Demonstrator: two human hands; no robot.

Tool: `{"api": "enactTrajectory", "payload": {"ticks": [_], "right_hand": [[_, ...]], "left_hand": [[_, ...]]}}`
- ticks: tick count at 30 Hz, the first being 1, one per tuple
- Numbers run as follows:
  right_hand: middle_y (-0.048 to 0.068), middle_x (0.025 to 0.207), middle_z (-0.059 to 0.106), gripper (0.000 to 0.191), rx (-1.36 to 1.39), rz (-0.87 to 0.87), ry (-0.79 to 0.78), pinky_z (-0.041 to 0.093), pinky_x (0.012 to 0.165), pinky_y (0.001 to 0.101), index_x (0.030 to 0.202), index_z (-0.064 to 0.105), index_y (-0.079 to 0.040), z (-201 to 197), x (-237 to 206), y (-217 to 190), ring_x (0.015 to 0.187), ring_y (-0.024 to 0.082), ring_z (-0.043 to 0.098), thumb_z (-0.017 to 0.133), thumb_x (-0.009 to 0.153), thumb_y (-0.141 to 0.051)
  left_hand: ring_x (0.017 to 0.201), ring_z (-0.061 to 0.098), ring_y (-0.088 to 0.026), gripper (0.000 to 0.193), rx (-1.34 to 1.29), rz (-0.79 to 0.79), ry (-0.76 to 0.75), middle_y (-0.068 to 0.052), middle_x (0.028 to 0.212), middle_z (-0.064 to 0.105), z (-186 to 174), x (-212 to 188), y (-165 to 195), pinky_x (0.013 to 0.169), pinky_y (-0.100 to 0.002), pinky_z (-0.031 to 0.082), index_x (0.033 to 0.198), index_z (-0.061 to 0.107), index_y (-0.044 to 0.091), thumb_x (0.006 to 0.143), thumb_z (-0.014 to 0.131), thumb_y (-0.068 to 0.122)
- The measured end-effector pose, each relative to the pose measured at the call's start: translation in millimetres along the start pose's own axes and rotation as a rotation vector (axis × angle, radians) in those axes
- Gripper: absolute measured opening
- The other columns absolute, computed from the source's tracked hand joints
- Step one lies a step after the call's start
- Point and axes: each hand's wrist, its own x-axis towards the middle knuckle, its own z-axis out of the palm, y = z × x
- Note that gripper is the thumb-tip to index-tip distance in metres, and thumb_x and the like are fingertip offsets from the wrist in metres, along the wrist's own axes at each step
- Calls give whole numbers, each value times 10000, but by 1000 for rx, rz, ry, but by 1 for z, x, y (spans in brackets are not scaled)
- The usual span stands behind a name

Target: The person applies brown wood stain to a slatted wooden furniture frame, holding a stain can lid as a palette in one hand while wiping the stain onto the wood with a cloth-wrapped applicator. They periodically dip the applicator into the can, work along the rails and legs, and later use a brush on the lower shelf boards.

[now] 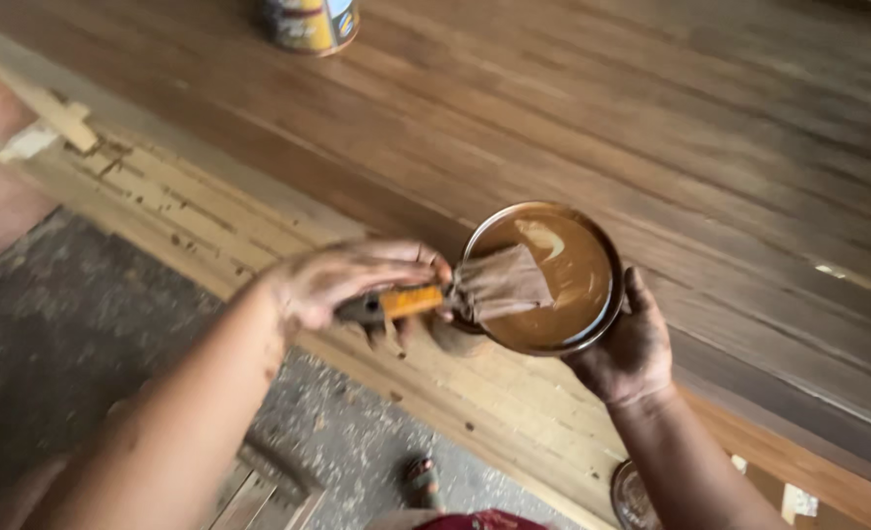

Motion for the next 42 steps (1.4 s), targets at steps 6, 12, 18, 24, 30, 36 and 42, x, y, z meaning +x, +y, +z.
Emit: {"api": "enactTrajectory", "payload": {"ticks": [6,12,18,24,30,36,42], "right_hand": [[73,1374,681,485,33,128,-10,399,1131,557,1280,697,-156,11,33,30,1313,303,570,656,875,-420],[73,1383,643,431,4,265,-71,412,1143,569,1284,648,-163,11,52,49,1324,316,552,660,945,-429],[84,1363,656,543,-111,259,22,429,1064,585,1306,652,-173,48,71,85,1256,329,590,619,878,-505],[103,1358,648,530,33,163,89,459,1038,583,1337,636,-178,65,90,131,1259,343,572,567,925,-504],[148,1332,644,531,69,108,397,441,1033,616,1283,638,-161,60,83,157,1229,360,580,502,932,-536],[147,1323,654,518,158,79,353,444,1032,581,1267,659,-164,33,77,171,1212,357,583,526,936,-540],[161,1279,661,604,169,140,429,467,979,603,1257,655,-113,6,64,199,1174,371,585,523,908,-587]], "left_hand": [[678,632,-126,562,485,-294,401,-108,981,785,-15,0,30,525,-278,531,1453,509,95,918,679,128],[590,609,-128,588,590,-424,624,-43,1038,780,-15,-42,30,512,-254,556,1451,549,226,889,687,124],[712,666,-95,558,365,-191,453,-140,981,772,-79,-75,31,541,-239,544,1419,580,81,873,690,51],[732,650,-108,554,366,-385,258,-94,966,772,-174,-75,32,567,-266,539,1389,622,48,854,755,97],[1087,669,-293,676,1200,-51,-11,-137,1247,686,-201,-47,38,916,-406,514,1367,616,65,777,902,228],[1175,678,-223,653,1190,-586,267,-15,1321,678,-141,-46,43,1031,-377,526,1407,564,287,804,803,362],[1161,671,-237,597,1120,-618,113,-50,1279,683,-139,-56,21,1019,-375,518,1376,607,250,828,738,446]]}}
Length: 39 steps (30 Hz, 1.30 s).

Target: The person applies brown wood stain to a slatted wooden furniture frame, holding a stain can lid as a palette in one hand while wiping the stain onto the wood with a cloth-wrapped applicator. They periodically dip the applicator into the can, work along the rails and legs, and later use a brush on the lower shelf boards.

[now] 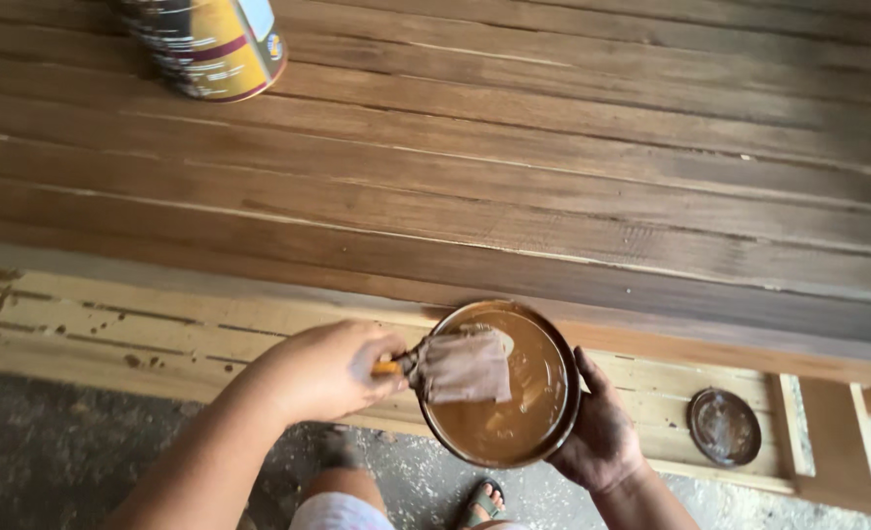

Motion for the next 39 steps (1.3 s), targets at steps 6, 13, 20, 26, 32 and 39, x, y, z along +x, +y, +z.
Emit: {"api": "enactTrajectory", "payload": {"ticks": [6,13,20,26,32,39], "right_hand": [[154,1177,720,547,102,-127,-182,578,821,592,1211,695,-111,-44,18,43,1047,352,686,560,908,-546],[160,1169,739,543,260,-60,-305,607,826,538,1199,706,-116,-86,62,98,1017,335,708,586,897,-551],[155,1079,750,563,235,-77,-108,603,828,521,1143,710,-65,-128,150,118,963,318,724,561,905,-554],[164,1091,746,539,238,-84,-220,598,859,504,1157,703,-59,-147,209,123,979,310,717,533,932,-518],[166,1101,728,545,148,-206,-104,577,847,538,1162,689,-69,-154,213,130,985,327,695,508,952,-538],[166,1237,683,518,273,-290,-167,492,980,567,1229,667,-111,-130,182,169,1129,329,629,491,940,-504]], "left_hand": [[1130,665,-239,572,-37,180,-35,-63,1215,694,20,27,-60,971,-372,527,1325,652,233,814,768,463],[1093,692,-243,533,124,106,-186,-36,1160,738,26,40,-85,946,-389,555,1278,680,292,805,741,528],[1134,678,-240,577,227,50,-144,-23,1196,706,83,102,-135,1019,-382,532,1351,631,330,825,703,557],[1143,677,-187,592,215,72,-83,20,1223,706,118,141,-179,1015,-354,537,1355,641,354,797,688,548],[979,758,-181,577,157,-97,-203,15,1194,741,142,150,-194,934,-382,603,1408,519,347,885,656,551],[944,708,-156,536,173,184,-17,-19,1159,733,164,102,-197,871,-316,604,1410,517,281,916,682,410]]}}
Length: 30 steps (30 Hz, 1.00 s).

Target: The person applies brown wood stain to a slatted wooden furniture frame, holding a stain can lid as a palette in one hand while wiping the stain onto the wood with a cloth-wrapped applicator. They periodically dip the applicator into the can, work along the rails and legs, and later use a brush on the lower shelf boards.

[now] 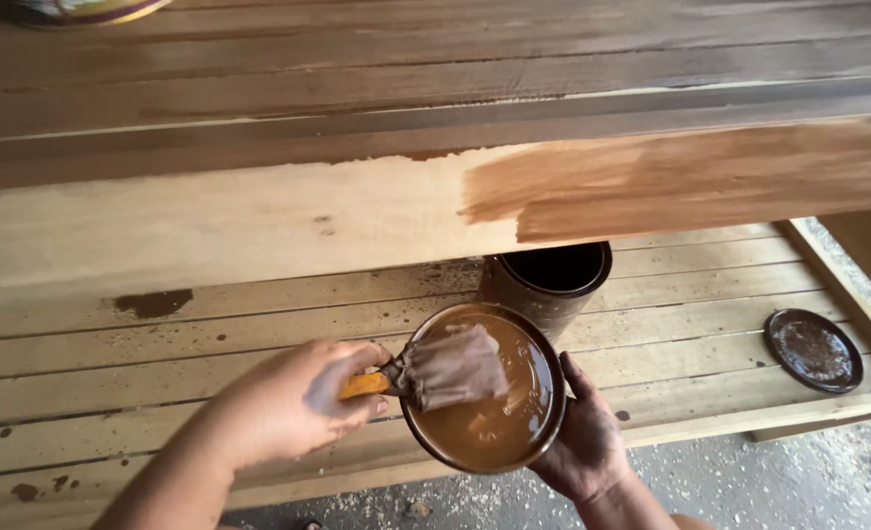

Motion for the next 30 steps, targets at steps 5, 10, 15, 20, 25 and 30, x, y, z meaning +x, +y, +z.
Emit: {"api": "enactTrajectory", "payload": {"ticks": [5,10,15,20,25,30], "right_hand": [[187,1297,662,522,78,-20,-88,451,1043,550,1271,642,-97,17,-30,16,1182,339,604,496,965,-495],[164,1346,639,521,82,-20,-143,434,1068,557,1290,643,-108,28,-56,24,1222,314,584,484,978,-495],[150,1369,631,525,59,-39,-160,413,1087,550,1311,630,-115,38,-71,30,1266,315,563,455,992,-494],[149,1367,640,513,100,-32,-199,403,1091,555,1313,635,-138,44,-77,32,1262,316,570,468,974,-486],[149,1371,624,523,59,-19,-200,383,1108,548,1312,625,-132,47,-70,22,1264,318,552,468,978,-503],[142,1383,622,514,42,-17,-226,386,1105,555,1320,618,-129,34,-67,16,1271,309,559,459,983,-484]], "left_hand": [[710,667,-138,695,-48,-67,43,-66,1024,774,35,-44,14,683,-255,594,1584,312,278,974,640,336],[589,619,-150,611,-321,38,309,-55,890,738,44,-67,13,522,-272,569,1485,503,272,906,694,310],[633,706,-84,487,-404,142,544,-30,891,761,25,-87,0,543,-223,596,1362,591,195,883,672,236],[579,648,-195,516,-162,9,782,-54,830,740,-23,-105,-34,460,-265,567,1440,577,286,934,676,247],[855,727,-260,414,-24,268,1097,-145,1027,769,-57,-113,-60,708,-374,592,1337,650,125,926,694,146],[791,764,-219,373,-23,209,1089,-107,985,785,-58,-77,-8,736,-375,614,1268,681,120,914,692,237]]}}
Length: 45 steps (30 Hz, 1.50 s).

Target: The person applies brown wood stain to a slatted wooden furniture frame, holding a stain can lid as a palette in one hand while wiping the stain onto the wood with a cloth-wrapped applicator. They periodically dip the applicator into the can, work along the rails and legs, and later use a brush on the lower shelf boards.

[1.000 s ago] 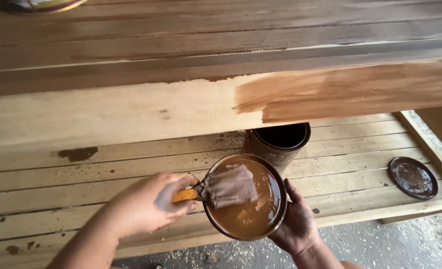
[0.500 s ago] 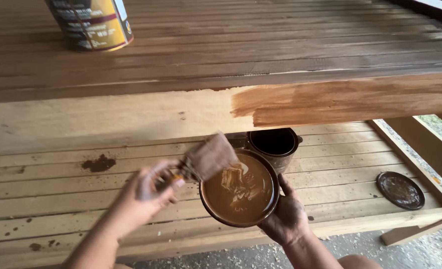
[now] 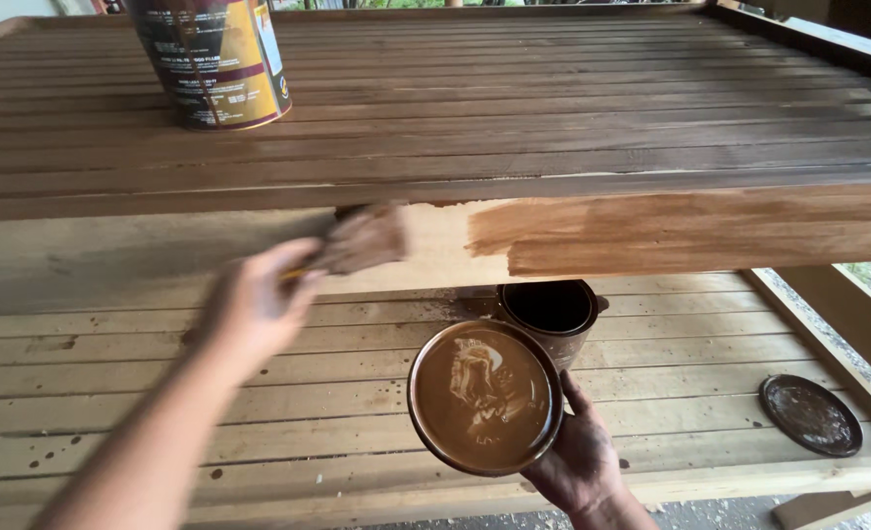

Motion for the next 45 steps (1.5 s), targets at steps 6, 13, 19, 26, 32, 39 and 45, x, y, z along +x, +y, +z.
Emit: {"api": "enactTrajectory", "payload": {"ticks": [6,13,19,26,32,39,45], "right_hand": [[138,1384,616,505,-74,-78,98,390,1102,548,1316,609,-145,-7,-8,-8,1281,309,549,437,990,-488],[139,1368,637,506,-39,-64,152,429,1077,551,1309,628,-138,-12,-5,-1,1272,299,571,473,989,-499],[113,1366,643,469,-43,-27,130,427,1078,555,1282,641,-167,-18,4,0,1267,289,579,482,988,-496],[107,1355,648,485,-91,-21,157,425,1076,559,1282,647,-157,-21,9,1,1268,279,583,477,989,-504],[114,1346,666,472,-18,2,57,432,1066,551,1279,665,-151,-34,9,-6,1255,277,594,498,994,-488],[91,1346,654,494,-129,-48,214,405,1094,555,1312,629,-194,-36,-1,-6,1280,262,567,458,990,-526],[111,1409,616,529,-85,-46,95,424,1086,530,1354,602,-132,-42,-13,-13,1308,261,554,464,1015,-514]], "left_hand": [[695,723,-229,329,-3,30,-56,-88,851,773,87,29,95,650,-409,585,1284,682,207,959,641,235],[757,739,-233,384,13,-251,-129,-73,947,777,48,14,71,657,-397,602,1359,609,216,975,618,234],[994,716,-253,375,123,-440,176,-79,1183,739,-54,-34,-51,907,-471,540,1301,664,160,951,698,287],[899,708,-318,257,649,-754,293,-184,1027,727,-115,-72,-96,778,-451,592,1276,648,61,1061,663,201],[1015,662,-254,528,147,-852,188,-170,1256,609,-47,-48,-35,813,-369,579,1399,522,45,901,656,-68],[556,623,-178,172,-31,-496,104,-80,781,603,38,-25,83,429,-327,542,1044,569,-19,1036,456,110],[513,612,-233,633,-490,-559,-102,-53,590,575,100,-12,183,419,-393,521,965,637,9,1101,159,402]]}}
